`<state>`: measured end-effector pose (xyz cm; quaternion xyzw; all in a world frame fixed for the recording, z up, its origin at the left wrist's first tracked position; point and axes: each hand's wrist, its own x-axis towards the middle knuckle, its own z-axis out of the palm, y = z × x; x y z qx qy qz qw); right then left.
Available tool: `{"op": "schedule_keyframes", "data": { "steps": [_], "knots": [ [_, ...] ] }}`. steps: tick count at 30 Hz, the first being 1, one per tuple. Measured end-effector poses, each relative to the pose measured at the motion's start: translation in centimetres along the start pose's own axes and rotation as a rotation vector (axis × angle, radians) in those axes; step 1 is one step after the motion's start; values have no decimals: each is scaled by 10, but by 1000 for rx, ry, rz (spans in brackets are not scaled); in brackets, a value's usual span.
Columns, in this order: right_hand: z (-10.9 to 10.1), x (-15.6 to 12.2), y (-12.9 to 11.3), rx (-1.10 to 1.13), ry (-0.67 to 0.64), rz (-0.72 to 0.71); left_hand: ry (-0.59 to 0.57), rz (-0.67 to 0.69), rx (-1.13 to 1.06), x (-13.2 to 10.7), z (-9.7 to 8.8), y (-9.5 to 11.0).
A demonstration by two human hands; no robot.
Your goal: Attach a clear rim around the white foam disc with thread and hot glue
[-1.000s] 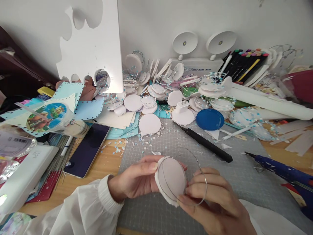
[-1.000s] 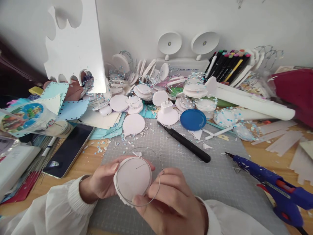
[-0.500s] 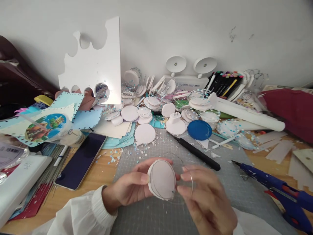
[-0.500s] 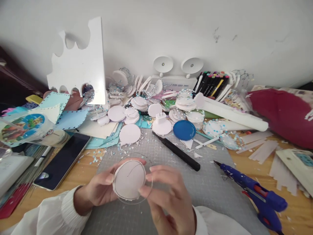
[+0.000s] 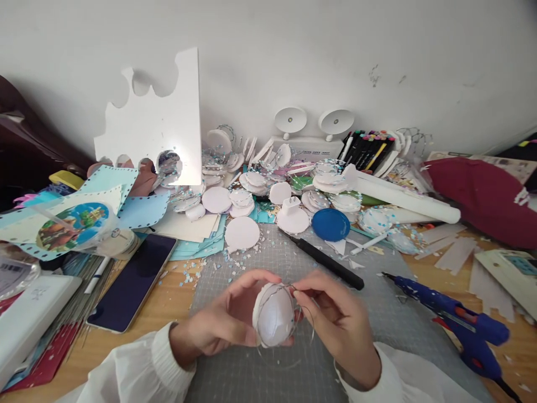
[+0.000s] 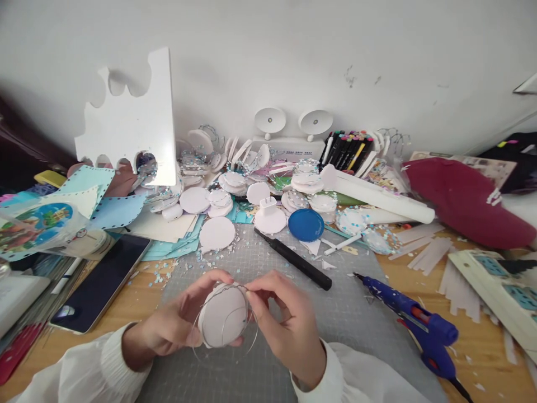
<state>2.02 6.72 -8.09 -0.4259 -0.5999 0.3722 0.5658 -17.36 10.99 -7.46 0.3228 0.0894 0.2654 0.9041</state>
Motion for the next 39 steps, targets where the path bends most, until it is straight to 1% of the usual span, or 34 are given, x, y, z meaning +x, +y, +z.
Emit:
{"op": "schedule_keyframes", "data": {
  "steps": [3,6,9,11,14,19,27,30,33,36,38,39],
  "knots": [
    [-2,0,1,-89,-10,-45,-12,2,-2,0,0,0],
    [-2,1,0,-148,-8,-86,-13,19,-53,1,0,-1],
    [-1,2,-2,-189,-28,-136,25,23,-54,0,-2,-4],
    [-1,3,-3,-220,-45,-173,51,3,-30,-1,-4,-6],
    [-1,4,-2,-242,-46,-178,79,-35,-5,-3,-5,-7],
    [0,5,-2,-273,-41,-166,139,-62,35,-3,-6,-8],
    [4,7,-5,-368,3,-201,160,-55,35,-2,-1,-9],
    [7,6,-4,-356,21,-215,155,-36,35,-1,1,-7],
    [7,5,-3,-280,15,-145,113,-4,56,0,1,-4],
    [2,5,-5,-124,49,-48,113,99,120,-1,0,1],
    [-1,5,-7,-43,66,-45,149,186,178,-2,-1,4],
    [-1,5,-7,-17,49,-50,170,223,199,-2,-1,5]
  ]
}}
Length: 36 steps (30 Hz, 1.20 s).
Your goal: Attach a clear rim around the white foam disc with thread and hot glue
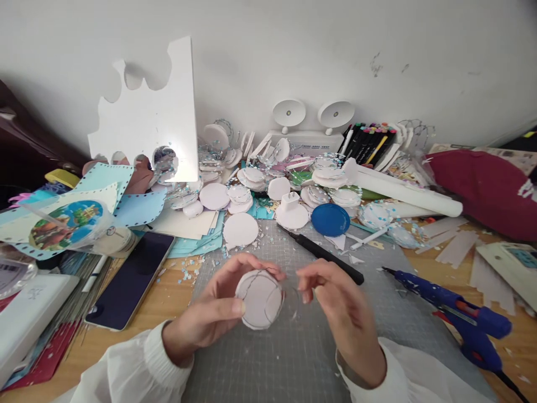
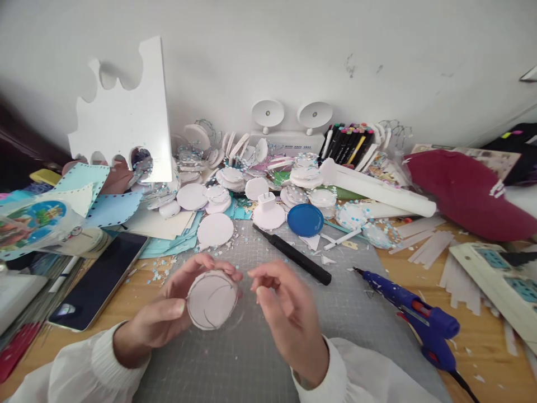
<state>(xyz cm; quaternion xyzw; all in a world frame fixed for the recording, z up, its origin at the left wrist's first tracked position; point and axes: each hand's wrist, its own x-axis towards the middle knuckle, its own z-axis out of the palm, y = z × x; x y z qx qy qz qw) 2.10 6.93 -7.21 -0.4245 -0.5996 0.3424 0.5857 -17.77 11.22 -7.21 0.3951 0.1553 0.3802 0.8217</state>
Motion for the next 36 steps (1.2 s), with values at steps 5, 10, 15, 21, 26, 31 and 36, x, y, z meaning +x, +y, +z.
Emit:
{"op": "schedule_keyframes", "data": {
  "steps": [5,10,15,21,26,31,36],
  "knots": [
    [3,-5,-4,54,-164,76,64,56,17,-2,1,3],
    [1,-9,-6,200,-111,201,22,2,-45,-2,4,3],
    [-5,-7,-2,344,-112,273,54,-97,-123,0,4,0],
    [-7,-4,-5,304,-166,311,-99,-183,-185,1,4,-3],
    [-5,-1,-8,101,-121,182,-158,-242,-161,-3,2,-3],
    [-3,-3,-4,-135,213,-86,-72,-106,-34,-1,3,-5],
    [-4,-3,-12,-329,107,-533,29,88,92,2,3,-11]
  ]
}}
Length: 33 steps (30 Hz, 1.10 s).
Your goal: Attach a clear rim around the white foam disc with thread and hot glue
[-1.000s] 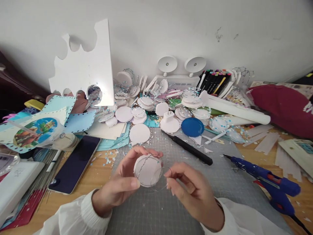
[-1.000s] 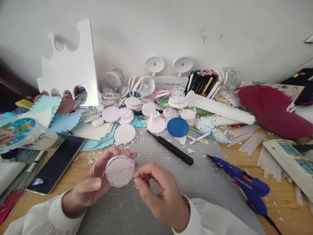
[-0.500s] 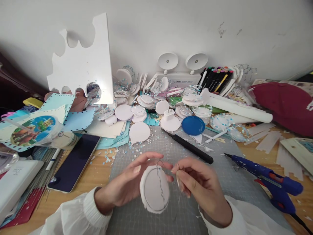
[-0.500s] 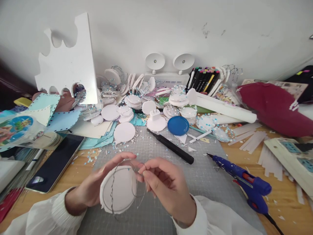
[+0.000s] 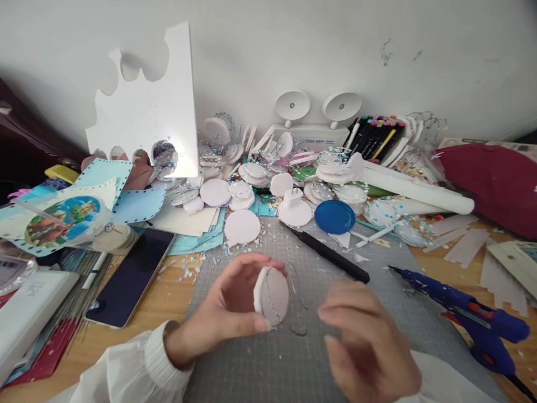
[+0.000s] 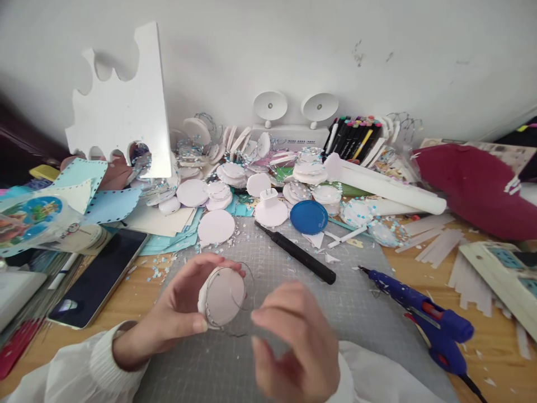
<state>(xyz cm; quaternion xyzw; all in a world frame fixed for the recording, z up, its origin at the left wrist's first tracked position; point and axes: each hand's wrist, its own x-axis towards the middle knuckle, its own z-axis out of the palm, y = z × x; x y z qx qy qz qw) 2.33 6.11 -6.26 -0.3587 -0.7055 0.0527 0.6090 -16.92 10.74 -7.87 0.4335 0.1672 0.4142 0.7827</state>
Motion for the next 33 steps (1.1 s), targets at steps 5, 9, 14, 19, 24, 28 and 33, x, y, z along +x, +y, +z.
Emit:
{"op": "schedule_keyframes", "data": {
  "steps": [5,9,14,19,24,28,33],
  "knots": [
    [2,0,-6,-127,-238,-175,38,33,62,0,2,-2],
    [8,-4,-6,-80,-250,-140,56,-22,45,1,4,1],
    [7,-8,-6,-14,-264,-114,69,-66,17,0,2,2],
    [0,-13,-7,-25,-291,-154,12,-158,-69,-2,2,3],
    [-1,-17,-8,-36,-262,-129,-34,-252,-196,-4,3,3],
    [2,-21,-8,-31,-256,-157,-31,-262,-224,-5,3,3],
    [5,-22,-8,-17,-257,-138,-37,-257,-221,-5,2,2]
  ]
}}
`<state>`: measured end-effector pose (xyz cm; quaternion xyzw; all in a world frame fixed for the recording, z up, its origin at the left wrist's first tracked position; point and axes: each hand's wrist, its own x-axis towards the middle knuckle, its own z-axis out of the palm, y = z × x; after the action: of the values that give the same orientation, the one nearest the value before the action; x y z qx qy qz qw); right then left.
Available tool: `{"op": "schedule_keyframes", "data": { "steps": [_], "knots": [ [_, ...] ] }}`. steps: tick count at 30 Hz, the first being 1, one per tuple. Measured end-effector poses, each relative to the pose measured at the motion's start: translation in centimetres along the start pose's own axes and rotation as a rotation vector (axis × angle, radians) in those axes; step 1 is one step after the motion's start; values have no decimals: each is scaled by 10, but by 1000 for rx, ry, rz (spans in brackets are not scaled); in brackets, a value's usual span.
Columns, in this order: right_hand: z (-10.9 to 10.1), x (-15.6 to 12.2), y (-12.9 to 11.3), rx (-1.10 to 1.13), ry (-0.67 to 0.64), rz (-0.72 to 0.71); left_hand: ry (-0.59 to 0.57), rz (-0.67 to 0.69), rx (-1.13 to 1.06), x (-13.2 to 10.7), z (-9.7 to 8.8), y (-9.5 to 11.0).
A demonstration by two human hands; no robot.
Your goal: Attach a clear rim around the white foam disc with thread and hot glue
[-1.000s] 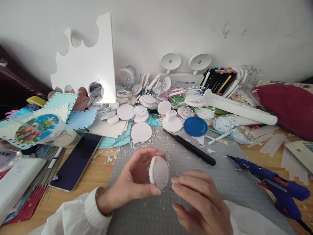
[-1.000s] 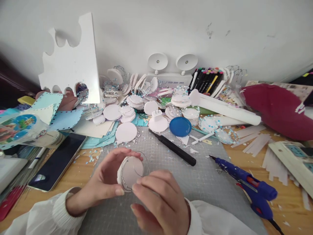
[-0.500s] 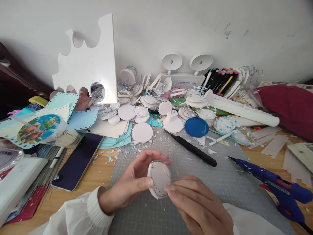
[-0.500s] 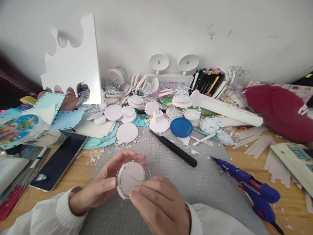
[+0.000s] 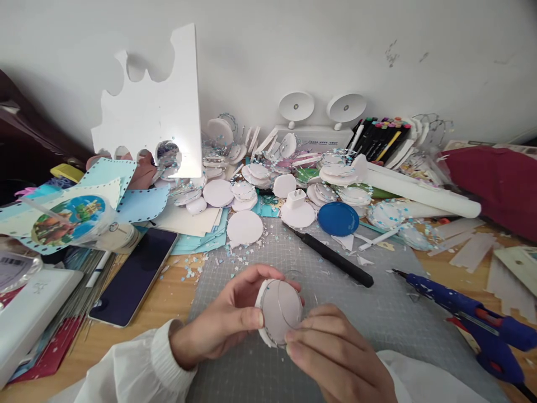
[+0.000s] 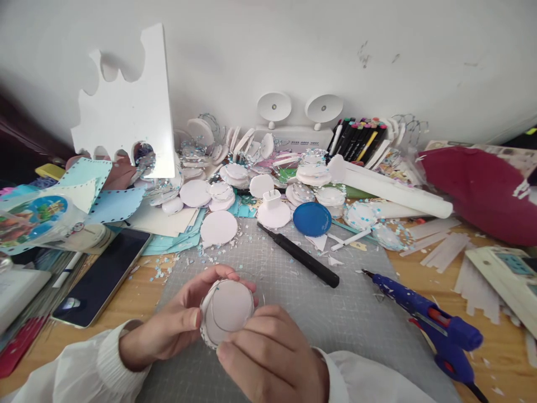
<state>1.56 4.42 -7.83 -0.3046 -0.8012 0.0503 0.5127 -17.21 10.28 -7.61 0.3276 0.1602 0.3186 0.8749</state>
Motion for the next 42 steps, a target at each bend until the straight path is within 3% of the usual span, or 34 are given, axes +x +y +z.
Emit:
{"op": "schedule_keyframes", "data": {
  "steps": [35,39,42],
  "knots": [
    [-1,13,7,20,-34,-74,64,-47,-13,1,-4,-2],
    [-5,16,7,-117,34,-88,60,-7,-19,2,-6,-1],
    [-8,17,6,-199,175,6,39,32,-44,2,-7,0]
  ]
}}
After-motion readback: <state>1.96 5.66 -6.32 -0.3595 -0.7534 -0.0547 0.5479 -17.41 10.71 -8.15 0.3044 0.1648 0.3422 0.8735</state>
